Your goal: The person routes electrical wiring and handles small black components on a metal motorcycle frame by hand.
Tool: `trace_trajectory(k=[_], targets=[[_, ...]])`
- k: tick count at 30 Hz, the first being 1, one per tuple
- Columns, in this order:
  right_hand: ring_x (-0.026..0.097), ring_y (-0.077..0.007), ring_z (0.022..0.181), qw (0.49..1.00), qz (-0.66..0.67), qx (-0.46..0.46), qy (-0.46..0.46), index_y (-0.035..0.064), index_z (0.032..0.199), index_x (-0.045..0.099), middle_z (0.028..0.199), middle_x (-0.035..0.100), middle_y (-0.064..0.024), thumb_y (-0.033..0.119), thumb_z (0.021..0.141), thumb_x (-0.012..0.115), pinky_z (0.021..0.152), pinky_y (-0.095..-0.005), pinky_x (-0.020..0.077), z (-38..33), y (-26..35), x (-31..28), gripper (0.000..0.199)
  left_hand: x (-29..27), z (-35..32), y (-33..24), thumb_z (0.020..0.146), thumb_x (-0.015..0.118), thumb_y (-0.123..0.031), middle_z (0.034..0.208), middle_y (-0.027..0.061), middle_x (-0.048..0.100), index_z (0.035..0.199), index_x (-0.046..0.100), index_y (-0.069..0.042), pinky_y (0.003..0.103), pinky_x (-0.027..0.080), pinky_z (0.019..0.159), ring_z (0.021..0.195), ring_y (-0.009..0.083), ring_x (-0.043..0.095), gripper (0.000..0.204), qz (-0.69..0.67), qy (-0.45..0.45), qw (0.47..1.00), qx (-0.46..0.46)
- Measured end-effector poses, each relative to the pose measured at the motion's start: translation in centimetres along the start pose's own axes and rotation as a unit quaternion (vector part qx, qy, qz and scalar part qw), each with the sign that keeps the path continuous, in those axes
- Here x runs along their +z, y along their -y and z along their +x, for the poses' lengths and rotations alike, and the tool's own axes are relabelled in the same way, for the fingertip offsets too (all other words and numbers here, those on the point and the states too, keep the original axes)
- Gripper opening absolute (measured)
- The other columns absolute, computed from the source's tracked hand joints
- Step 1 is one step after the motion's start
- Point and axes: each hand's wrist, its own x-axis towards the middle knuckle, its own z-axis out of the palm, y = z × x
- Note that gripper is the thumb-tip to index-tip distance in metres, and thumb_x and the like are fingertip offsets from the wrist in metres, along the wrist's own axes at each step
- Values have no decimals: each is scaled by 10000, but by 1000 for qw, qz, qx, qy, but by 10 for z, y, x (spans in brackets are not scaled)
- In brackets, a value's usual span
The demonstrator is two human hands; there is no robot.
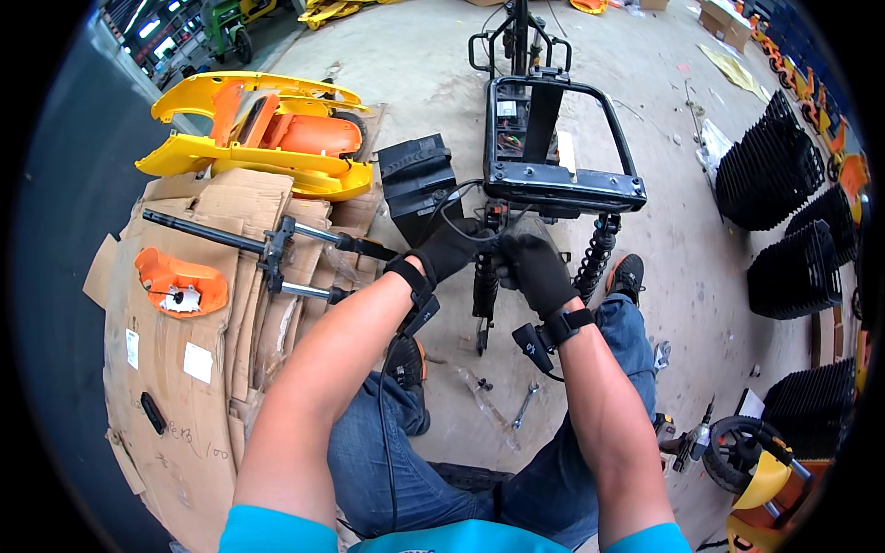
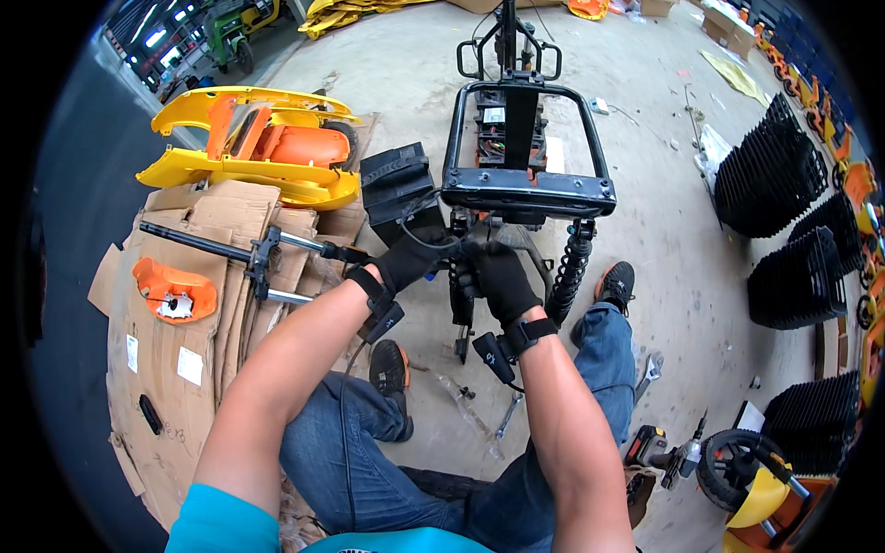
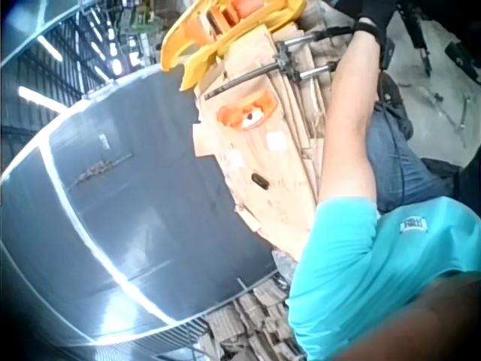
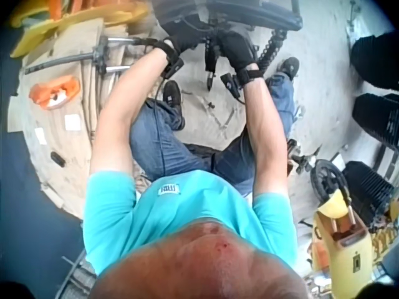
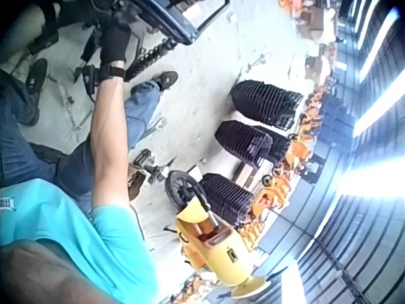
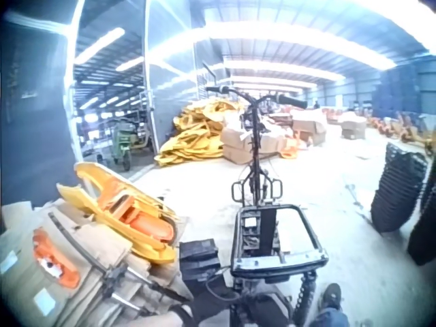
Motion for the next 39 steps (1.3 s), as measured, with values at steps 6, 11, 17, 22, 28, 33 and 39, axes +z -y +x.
trace_trajectory(k=[6, 11, 17, 22, 28, 33, 39], targets=[[590, -116, 641, 999, 0, -50, -5, 44, 914, 634, 773, 641, -54, 107, 873, 630, 555, -246, 485, 8, -4, -3, 75, -2, -2, -8, 968, 558, -263, 771, 4, 597, 941, 649, -74, 240, 439, 574, 664, 77, 524, 211, -29, 14, 999, -10], [625, -139, 739, 995, 53, -85, -18, 69, 971, 632, 911, 659, -64, 29, 817, 656, 616, -255, 519, 5, -7, 1, 161, 0, -2, 1, 961, 574, -267, 793, 5, 599, 967, 640, -75, 237, 444, 582, 682, 80, 545, 203, -71, 7, 997, -9], [629, -132, 728, 998, 55, -17, -1, 57, 998, 653, 918, 658, -69, 52, 839, 632, 611, -248, 522, 7, -6, -4, 160, -2, -3, -7, 959, 580, -267, 816, -2, 602, 987, 644, -78, 233, 458, 613, 715, 73, 552, 201, -99, 19, 994, -44], [634, -109, 703, 997, 58, -35, -25, 21, 936, 652, 806, 648, -56, 142, 869, 618, 563, -232, 511, 7, -6, -2, 142, -4, -4, 5, 958, 583, -260, 851, 0, 627, 1004, 645, -87, 237, 476, 641, 736, 76, 574, 189, -103, 16, 994, -25], [608, -149, 742, 853, -454, -252, -53, 35, 1081, 573, 805, 624, -49, 73, 886, 556, 662, -284, 510, 45, -54, -50, 200, 0, 6, -24, 949, 595, -237, 971, 23, 654, 1053, 641, -96, 278, 523, 740, 869, 128, 623, 181, -189, 35, 966, -171], [627, -160, 827, 934, -334, -92, -81, -16, 1266, 513, 932, 670, -119, 132, 852, 634, 727, -280, 498, 38, -52, -36, 456, 0, -2, -12, 931, 601, -349, 897, 18, 646, 1002, 668, -76, 255, 478, 670, 790, 110, 583, 290, -214, 17, 969, -125], [618, -334, 1055, 931, -358, -12, -73, 55, 1068, 681, 1132, 644, -197, 472, 657, 777, 924, -404, 470, 40, -64, -3, 593, -10, 3, 15, 889, 659, -106, 1031, 52, 641, 1148, 623, -40, 268, 517, 765, 911, 116, 608, 270, 63, 52, 986, 148]])
